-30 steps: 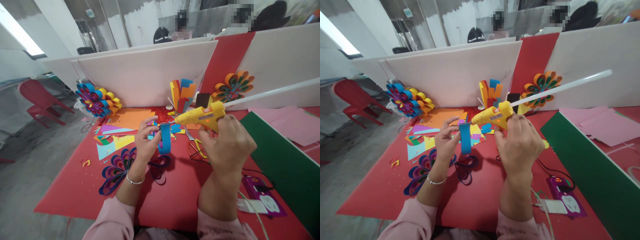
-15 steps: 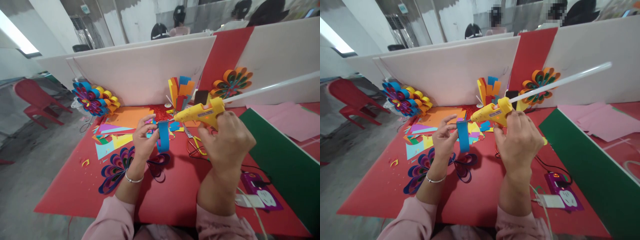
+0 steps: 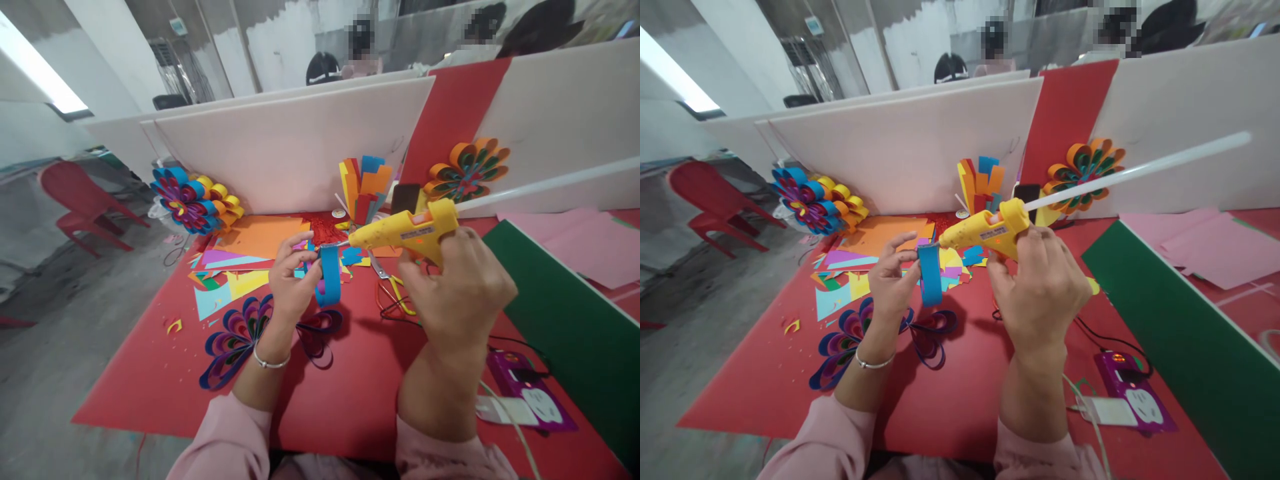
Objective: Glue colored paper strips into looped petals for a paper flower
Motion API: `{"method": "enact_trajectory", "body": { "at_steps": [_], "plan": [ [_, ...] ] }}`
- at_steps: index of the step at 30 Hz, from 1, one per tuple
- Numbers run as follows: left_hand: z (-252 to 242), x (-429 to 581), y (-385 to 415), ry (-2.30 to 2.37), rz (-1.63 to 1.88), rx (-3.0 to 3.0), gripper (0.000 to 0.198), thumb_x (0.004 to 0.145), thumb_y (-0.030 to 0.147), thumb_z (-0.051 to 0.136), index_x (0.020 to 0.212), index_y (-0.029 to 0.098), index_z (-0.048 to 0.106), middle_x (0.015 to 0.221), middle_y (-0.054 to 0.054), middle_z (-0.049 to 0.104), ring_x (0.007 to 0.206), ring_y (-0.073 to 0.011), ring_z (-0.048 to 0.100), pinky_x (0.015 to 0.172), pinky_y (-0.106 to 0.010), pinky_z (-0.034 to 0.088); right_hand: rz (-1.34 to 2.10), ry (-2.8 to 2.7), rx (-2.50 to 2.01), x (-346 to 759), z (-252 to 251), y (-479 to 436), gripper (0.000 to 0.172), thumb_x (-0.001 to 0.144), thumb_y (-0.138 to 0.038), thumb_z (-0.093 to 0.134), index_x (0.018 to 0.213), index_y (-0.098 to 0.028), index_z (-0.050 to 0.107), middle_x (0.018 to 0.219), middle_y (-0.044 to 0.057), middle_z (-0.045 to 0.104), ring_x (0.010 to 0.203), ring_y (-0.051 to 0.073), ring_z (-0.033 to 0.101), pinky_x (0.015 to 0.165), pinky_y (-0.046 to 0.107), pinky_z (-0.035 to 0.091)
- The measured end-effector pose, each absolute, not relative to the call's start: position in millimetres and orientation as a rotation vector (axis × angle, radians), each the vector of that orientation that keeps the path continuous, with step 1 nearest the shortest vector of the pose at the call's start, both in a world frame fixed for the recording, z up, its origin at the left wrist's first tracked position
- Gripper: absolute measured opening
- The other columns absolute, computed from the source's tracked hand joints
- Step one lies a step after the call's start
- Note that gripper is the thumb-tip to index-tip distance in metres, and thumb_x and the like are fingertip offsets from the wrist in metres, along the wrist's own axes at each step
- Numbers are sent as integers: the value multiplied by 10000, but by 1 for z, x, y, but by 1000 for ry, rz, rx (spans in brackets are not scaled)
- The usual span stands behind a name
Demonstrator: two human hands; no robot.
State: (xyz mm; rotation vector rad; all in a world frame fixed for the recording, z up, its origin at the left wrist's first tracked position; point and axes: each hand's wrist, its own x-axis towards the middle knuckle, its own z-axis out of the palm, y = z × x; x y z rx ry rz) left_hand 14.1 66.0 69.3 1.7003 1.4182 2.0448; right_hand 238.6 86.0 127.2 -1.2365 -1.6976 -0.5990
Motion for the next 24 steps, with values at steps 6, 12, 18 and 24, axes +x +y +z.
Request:
{"method": "enact_trajectory", "body": {
  "at_steps": [6, 12, 18, 24],
  "plan": [
    [70, 17, 66, 1456, 2038, 1762, 54, 869, 236, 794, 826, 227, 761, 1249, -88, 754, 1180, -253, 712, 972, -444, 575, -549, -1733, -1171, 233, 124, 86, 155, 884, -233, 679, 1023, -178, 636, 909, 78, 698, 837, 237, 662, 699, 332, 472],
    [71, 17, 65, 1472, 2017, 1779, 60, 865, 225, 781, 811, 226, 755, 1246, -83, 753, 1159, -252, 715, 965, -448, 583, -511, -1733, -1197, 230, 121, 87, 216, 855, -245, 694, 1055, -198, 624, 898, 59, 685, 842, 237, 658, 726, 337, 484],
    [70, 17, 65, 1452, 2023, 1772, 55, 876, 239, 781, 827, 233, 756, 1257, -82, 749, 1183, -257, 709, 995, -469, 572, -528, -1746, -1202, 230, 122, 87, 218, 876, -252, 694, 1072, -177, 633, 924, 77, 700, 859, 244, 669, 724, 338, 489],
    [70, 17, 65, 1452, 2038, 1762, 54, 867, 221, 787, 821, 230, 759, 1243, -91, 756, 1186, -257, 702, 1002, -472, 554, -529, -1729, -1184, 231, 122, 87, 217, 871, -231, 696, 1073, -179, 636, 911, 76, 691, 869, 255, 675, 715, 342, 501]
  ]
}}
